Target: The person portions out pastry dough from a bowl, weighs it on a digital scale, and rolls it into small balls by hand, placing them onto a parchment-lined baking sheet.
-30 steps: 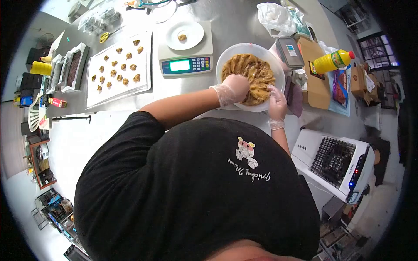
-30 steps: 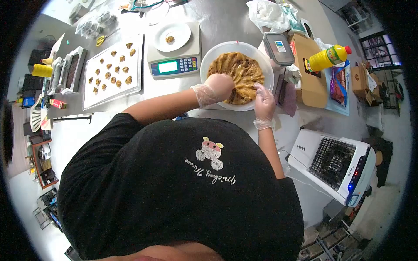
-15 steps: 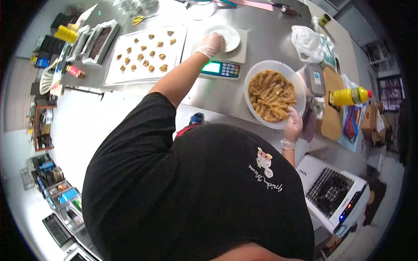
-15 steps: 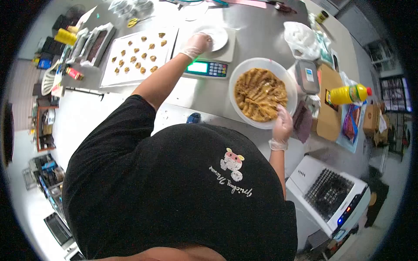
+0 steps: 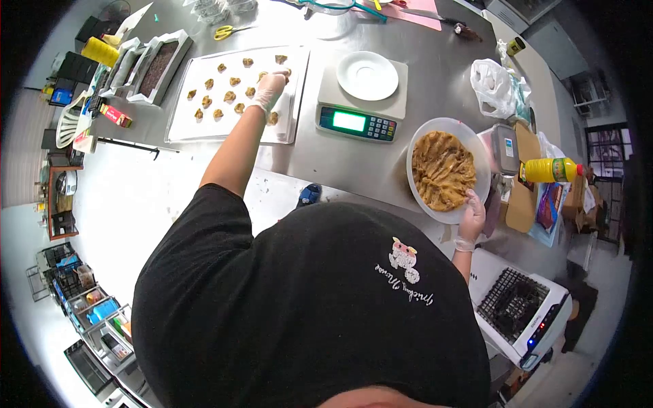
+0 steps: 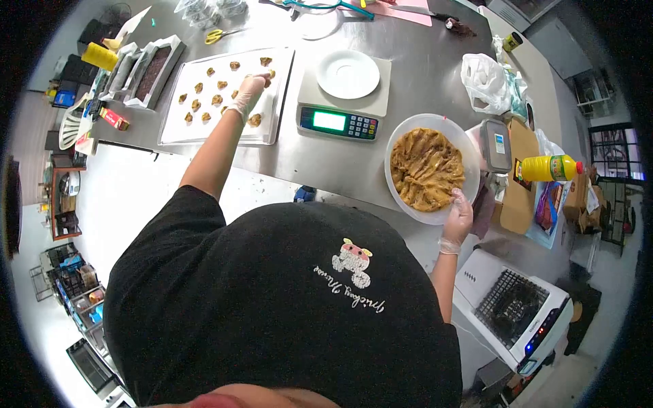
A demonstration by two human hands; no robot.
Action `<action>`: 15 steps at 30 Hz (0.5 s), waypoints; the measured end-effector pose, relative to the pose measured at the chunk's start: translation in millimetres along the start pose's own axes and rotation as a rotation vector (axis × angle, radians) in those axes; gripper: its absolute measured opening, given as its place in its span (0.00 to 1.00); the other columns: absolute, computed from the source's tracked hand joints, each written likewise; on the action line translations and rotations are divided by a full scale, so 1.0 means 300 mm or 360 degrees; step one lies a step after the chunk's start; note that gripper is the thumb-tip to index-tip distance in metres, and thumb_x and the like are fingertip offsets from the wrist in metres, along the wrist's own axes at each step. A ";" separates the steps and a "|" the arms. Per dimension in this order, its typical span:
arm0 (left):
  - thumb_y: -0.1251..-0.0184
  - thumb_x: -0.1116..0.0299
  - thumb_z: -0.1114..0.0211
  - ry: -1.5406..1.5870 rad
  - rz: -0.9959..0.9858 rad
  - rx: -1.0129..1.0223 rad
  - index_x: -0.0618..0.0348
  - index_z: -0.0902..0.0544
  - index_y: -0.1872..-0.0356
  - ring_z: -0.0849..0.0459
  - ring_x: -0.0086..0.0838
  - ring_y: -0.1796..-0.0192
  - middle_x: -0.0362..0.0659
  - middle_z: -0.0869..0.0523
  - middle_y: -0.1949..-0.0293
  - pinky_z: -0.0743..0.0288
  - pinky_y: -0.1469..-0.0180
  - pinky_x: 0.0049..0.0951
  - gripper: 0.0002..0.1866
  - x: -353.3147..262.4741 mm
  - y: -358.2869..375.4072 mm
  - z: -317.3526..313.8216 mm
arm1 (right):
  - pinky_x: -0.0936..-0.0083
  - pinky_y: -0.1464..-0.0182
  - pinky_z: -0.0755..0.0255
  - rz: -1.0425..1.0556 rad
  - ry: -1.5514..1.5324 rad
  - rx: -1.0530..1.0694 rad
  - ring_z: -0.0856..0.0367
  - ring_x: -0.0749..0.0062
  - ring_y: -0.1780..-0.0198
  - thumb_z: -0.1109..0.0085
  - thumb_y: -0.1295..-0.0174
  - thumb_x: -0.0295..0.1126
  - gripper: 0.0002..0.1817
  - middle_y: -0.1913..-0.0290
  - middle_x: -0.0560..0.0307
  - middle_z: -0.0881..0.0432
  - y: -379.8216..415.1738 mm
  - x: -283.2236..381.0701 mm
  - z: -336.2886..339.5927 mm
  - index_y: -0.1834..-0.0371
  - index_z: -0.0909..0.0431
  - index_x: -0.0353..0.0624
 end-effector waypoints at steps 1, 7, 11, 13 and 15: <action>0.45 0.72 0.53 -0.0001 0.0003 0.0014 0.63 0.18 0.53 0.19 0.28 0.62 0.48 0.15 0.64 0.27 0.54 0.25 0.21 -0.037 0.024 0.012 | 0.77 0.48 0.31 -0.0009 0.0008 -0.0007 0.23 0.73 0.54 0.58 0.39 0.20 0.14 0.56 0.54 0.19 -0.001 -0.002 -0.001 0.56 0.21 0.34; 0.44 0.70 0.55 -0.0110 0.0021 -0.0106 0.58 0.19 0.51 0.19 0.30 0.62 0.49 0.16 0.63 0.26 0.59 0.29 0.22 -0.213 0.131 0.103 | 0.74 0.45 0.32 0.0044 0.0148 -0.0039 0.23 0.68 0.52 0.61 0.43 0.18 0.18 0.55 0.53 0.19 -0.001 0.015 -0.002 0.55 0.22 0.33; 0.41 0.71 0.54 0.0067 -0.0424 0.0016 0.59 0.20 0.51 0.17 0.32 0.54 0.49 0.16 0.55 0.28 0.50 0.27 0.20 -0.380 0.154 -0.068 | 0.74 0.44 0.32 0.0207 0.0411 -0.0039 0.22 0.67 0.53 0.61 0.51 0.16 0.22 0.57 0.53 0.18 0.005 0.067 0.001 0.55 0.22 0.36; 0.37 0.71 0.50 -0.0035 -0.0736 0.0312 0.57 0.20 0.51 0.19 0.29 0.53 0.46 0.17 0.53 0.29 0.48 0.26 0.16 -0.512 0.249 -0.238 | 0.74 0.46 0.31 0.0230 0.0332 -0.0077 0.21 0.67 0.54 0.62 0.52 0.15 0.22 0.56 0.52 0.18 0.008 0.065 0.002 0.55 0.21 0.36; 0.35 0.69 0.46 -0.0463 -0.0941 0.0708 0.52 0.19 0.50 0.20 0.28 0.52 0.45 0.18 0.51 0.28 0.48 0.26 0.14 -0.682 0.451 -0.439 | 0.76 0.49 0.29 0.0187 0.0221 -0.0117 0.20 0.69 0.56 0.60 0.48 0.15 0.19 0.56 0.53 0.17 0.009 0.080 -0.002 0.58 0.20 0.36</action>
Point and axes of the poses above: each hand's wrist, its own y-axis away from the middle knuckle, its own z-axis out of the back of the hand, x = y × z, the point moved 5 cm from there along -y, towards the middle knuckle
